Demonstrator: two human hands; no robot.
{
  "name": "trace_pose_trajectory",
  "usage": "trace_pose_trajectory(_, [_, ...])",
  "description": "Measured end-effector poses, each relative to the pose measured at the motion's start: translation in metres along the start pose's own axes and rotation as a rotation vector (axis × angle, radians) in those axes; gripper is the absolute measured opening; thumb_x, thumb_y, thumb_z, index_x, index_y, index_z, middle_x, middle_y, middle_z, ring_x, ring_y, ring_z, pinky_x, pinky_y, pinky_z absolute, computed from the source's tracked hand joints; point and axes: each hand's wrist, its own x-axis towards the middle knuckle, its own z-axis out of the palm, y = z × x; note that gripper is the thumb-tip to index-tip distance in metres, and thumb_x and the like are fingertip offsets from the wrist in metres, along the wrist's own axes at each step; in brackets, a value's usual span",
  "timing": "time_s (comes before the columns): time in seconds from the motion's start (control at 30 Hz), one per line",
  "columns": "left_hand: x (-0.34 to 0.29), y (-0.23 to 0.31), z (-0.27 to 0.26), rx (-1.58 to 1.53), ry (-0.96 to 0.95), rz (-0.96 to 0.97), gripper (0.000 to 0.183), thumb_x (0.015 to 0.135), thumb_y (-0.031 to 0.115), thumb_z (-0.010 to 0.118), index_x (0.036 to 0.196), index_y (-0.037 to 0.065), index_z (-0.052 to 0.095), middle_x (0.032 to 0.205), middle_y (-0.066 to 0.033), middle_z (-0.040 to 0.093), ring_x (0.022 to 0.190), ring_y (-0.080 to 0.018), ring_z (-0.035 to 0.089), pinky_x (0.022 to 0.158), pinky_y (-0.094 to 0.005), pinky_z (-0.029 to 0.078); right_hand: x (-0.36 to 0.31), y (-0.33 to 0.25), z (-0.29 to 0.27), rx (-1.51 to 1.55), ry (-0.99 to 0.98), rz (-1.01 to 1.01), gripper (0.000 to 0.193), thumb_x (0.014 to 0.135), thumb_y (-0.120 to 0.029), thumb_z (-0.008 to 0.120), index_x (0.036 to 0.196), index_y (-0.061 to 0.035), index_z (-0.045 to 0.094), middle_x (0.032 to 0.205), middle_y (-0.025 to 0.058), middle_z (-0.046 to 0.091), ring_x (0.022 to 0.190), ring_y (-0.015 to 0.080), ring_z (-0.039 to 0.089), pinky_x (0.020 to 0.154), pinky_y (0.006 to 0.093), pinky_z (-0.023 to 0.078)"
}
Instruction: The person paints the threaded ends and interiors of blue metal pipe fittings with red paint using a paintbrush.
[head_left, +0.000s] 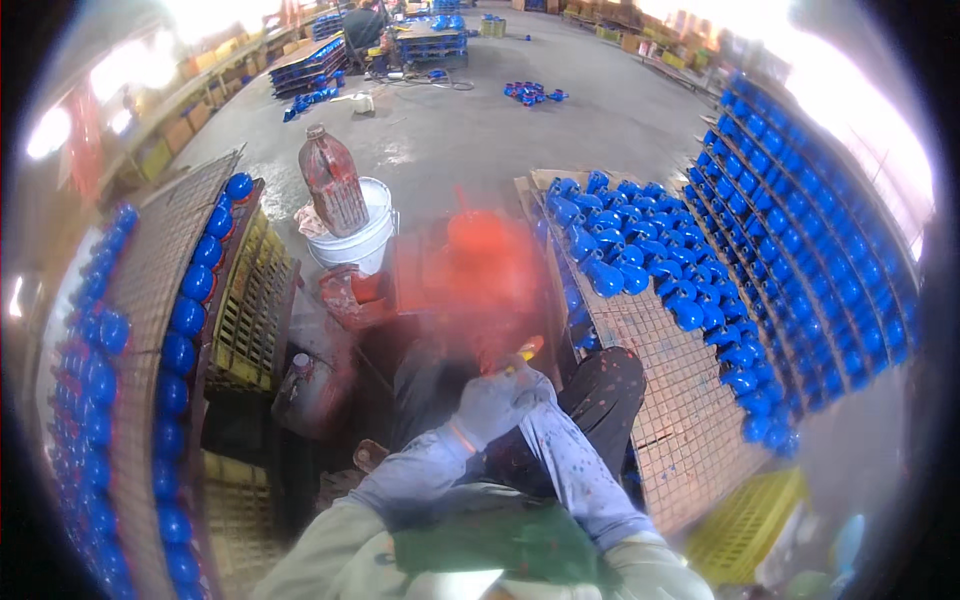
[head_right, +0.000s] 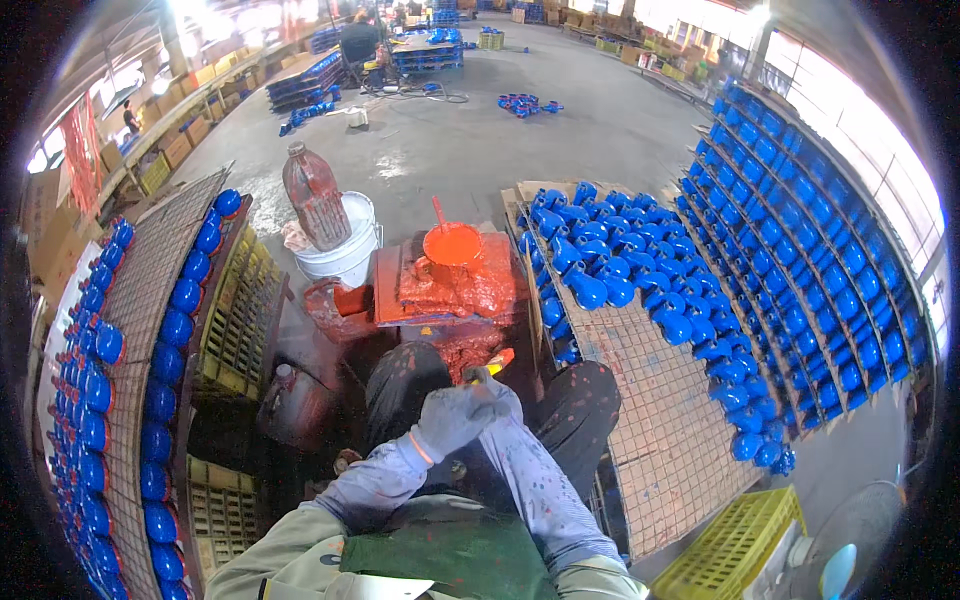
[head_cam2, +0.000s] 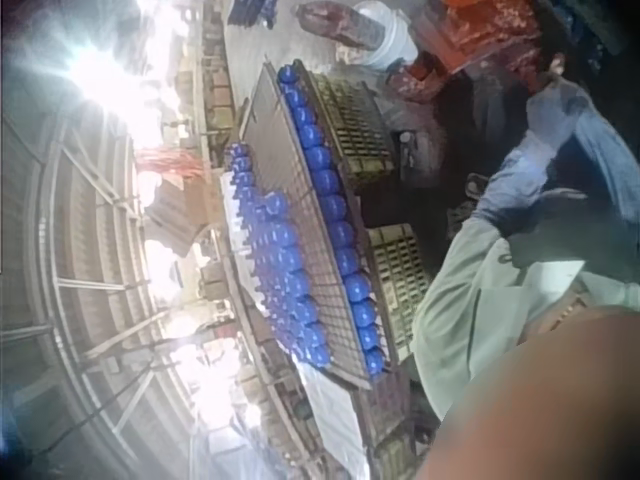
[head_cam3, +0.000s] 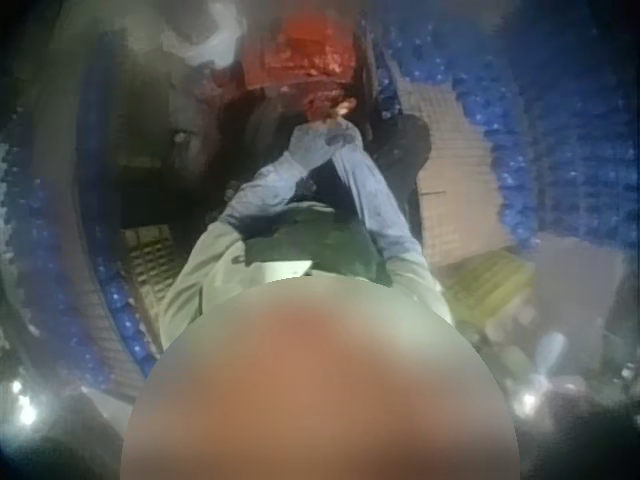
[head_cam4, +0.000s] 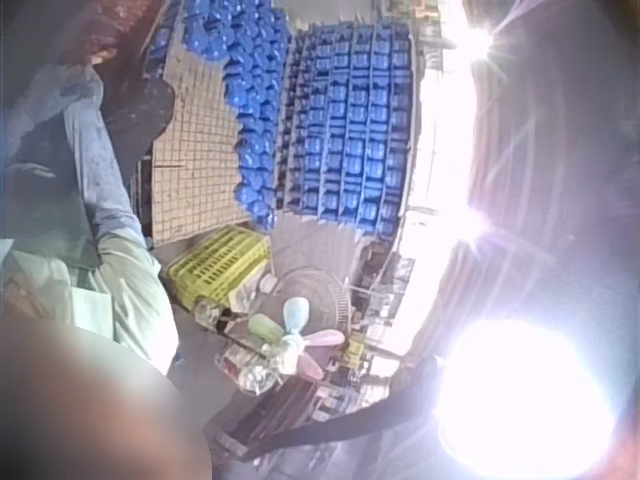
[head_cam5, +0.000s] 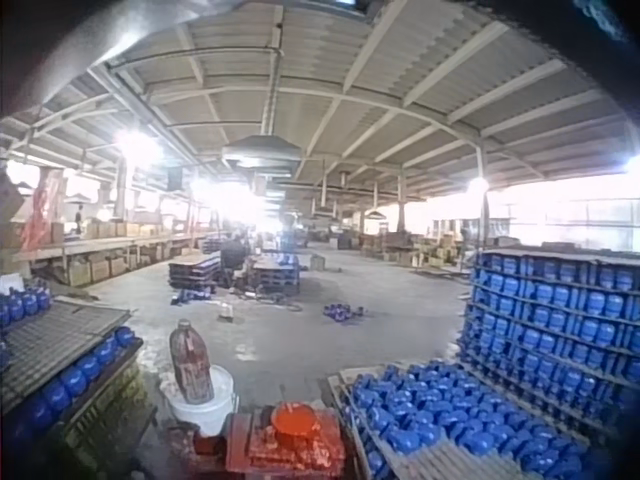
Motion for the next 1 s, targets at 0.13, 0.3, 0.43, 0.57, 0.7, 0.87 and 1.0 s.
trace_pose_trajectory(0.13, [0.008,-0.003,0.009,-0.020,0.070,-0.119,0.026,0.079,0.036,0.069,0.079,0.011,0.061,0.066,-0.0109,0.060,0.060,-0.0297,0.061,0.053,-0.0403,0.046,0.000,-0.021,-0.030,0.354,0.216,0.040,0.022,0.086,-0.020,0.056,0.106,-0.0123,0.054,0.088,0.0069,0.061,0.083,0.0177,0.061,0.072,0.0277,0.046])
trace_pose_trajectory(0.3, [-0.015,-0.015,0.003,-0.285,-0.158,-0.111,0.027,0.080,0.032,0.072,0.080,0.007,0.064,0.064,-0.0073,0.060,0.055,-0.0246,0.059,0.052,-0.0366,0.044,-0.006,-0.079,-0.053,0.404,0.489,0.020,0.021,0.080,-0.012,0.062,0.101,-0.0100,0.058,0.089,0.0047,0.061,0.086,0.0154,0.059,0.076,0.0268,0.046])
trace_pose_trajectory(0.43, [-0.035,-0.021,-0.001,-0.970,-0.908,-0.662,0.033,0.080,0.034,0.073,0.076,0.003,0.062,0.071,-0.0019,0.061,0.064,-0.0140,0.055,0.058,-0.0347,0.046,-0.025,-0.116,-0.054,0.667,0.316,-0.125,0.026,0.079,-0.001,0.063,0.104,-0.0067,0.059,0.094,0.0010,0.060,0.086,0.0107,0.056,0.077,0.0237,0.045])
trace_pose_trajectory(0.57, [-0.061,-0.008,0.022,-0.910,-0.773,-0.192,0.037,0.080,0.026,0.071,0.105,0.000,0.062,0.094,-0.0082,0.065,0.087,-0.0213,0.060,0.081,-0.0348,0.047,-0.036,-0.136,-0.049,0.885,0.061,-0.024,0.025,0.083,-0.001,0.063,0.106,-0.0068,0.058,0.094,0.0003,0.060,0.082,0.0066,0.055,0.072,0.0195,0.044])
trace_pose_trajectory(0.7, [-0.065,-0.017,0.035,-0.134,-0.510,0.133,0.038,0.077,0.026,0.063,0.107,0.001,0.060,0.101,-0.0166,0.063,0.099,-0.0331,0.057,0.087,-0.0423,0.044,-0.047,-0.140,-0.047,0.805,0.062,-0.248,0.024,0.085,-0.001,0.061,0.107,-0.0088,0.058,0.096,-0.0009,0.060,0.084,0.0080,0.056,0.071,0.0208,0.044])
trace_pose_trajectory(0.87, [-0.038,-0.029,0.000,0.015,-0.289,0.181,0.033,0.076,0.024,0.061,0.103,0.008,0.064,0.088,-0.0128,0.064,0.083,-0.0317,0.061,0.077,-0.0424,0.048,-0.042,-0.126,-0.064,0.101,0.323,-0.569,0.030,0.078,-0.017,0.067,0.107,-0.0122,0.059,0.091,0.0139,0.064,0.086,0.0338,0.061,0.074,0.0396,0.048])
trace_pose_trajectory(1.0, [-0.028,-0.006,-0.034,-0.173,-0.465,0.119,0.039,0.078,0.024,0.069,0.111,0.007,0.060,0.095,-0.0124,0.065,0.080,-0.0279,0.064,0.068,-0.0376,0.050,-0.028,-0.119,-0.076,-0.172,0.347,-0.621,0.028,0.080,-0.018,0.064,0.107,-0.0133,0.057,0.084,0.0125,0.062,0.077,0.0338,0.059,0.068,0.0433,0.044])
